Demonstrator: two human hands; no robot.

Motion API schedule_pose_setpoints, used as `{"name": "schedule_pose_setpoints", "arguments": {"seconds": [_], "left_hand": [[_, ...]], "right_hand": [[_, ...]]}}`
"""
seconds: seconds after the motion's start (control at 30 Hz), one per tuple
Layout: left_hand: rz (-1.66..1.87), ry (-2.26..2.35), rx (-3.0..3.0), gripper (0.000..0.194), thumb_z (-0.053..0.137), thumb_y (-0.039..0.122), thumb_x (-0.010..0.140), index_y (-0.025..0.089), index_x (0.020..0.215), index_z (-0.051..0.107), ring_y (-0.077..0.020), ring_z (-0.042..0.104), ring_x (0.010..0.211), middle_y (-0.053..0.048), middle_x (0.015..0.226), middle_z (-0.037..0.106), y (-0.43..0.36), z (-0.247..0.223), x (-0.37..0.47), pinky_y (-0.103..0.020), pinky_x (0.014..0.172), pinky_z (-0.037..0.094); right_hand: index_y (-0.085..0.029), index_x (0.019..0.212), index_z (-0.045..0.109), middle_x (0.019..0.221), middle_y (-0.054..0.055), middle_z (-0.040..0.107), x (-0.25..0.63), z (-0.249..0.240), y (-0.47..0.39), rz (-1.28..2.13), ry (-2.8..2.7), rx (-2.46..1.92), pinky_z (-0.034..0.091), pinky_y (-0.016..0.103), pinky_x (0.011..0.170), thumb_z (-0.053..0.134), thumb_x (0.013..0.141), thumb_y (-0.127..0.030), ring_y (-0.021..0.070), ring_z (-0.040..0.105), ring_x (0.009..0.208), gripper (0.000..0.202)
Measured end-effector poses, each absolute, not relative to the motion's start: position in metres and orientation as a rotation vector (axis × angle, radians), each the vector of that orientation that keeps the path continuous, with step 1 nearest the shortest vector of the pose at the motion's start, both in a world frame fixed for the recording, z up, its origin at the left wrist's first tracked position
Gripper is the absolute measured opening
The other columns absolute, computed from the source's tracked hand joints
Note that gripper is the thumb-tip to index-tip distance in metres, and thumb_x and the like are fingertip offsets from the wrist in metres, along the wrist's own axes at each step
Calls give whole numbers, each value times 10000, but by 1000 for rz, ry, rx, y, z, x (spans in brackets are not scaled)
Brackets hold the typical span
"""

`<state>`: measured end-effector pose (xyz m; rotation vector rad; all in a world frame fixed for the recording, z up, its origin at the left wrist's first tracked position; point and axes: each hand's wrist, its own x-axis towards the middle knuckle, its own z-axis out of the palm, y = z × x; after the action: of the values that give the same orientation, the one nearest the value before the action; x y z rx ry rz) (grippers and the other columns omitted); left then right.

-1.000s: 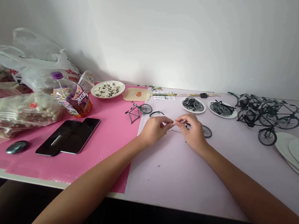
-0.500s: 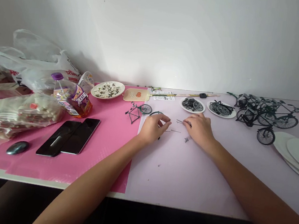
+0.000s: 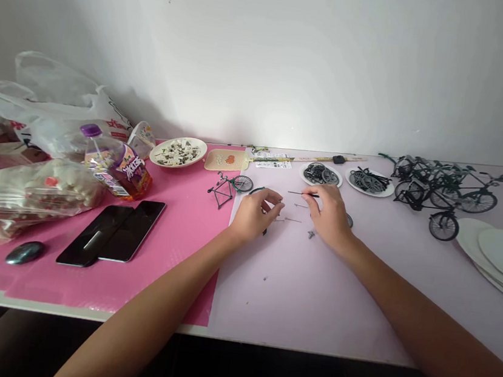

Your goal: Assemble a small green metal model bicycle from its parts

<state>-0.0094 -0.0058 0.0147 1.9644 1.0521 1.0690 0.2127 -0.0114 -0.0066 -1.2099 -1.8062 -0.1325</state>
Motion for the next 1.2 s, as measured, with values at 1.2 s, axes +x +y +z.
{"name": "schedule_pose_setpoints", "arguments": {"seconds": [1.2], "left_hand": [[1046,1022,1977,74,648,264,966,191,972,634,-119,692,673,-39,977,750,-6,14,-10,-252,608,520]], "right_hand": [[-260,930,699,901,44,730,200,-4,-21,25,-1721,-1034,552,390,754,635,986,-229,235,671,861,91]]}}
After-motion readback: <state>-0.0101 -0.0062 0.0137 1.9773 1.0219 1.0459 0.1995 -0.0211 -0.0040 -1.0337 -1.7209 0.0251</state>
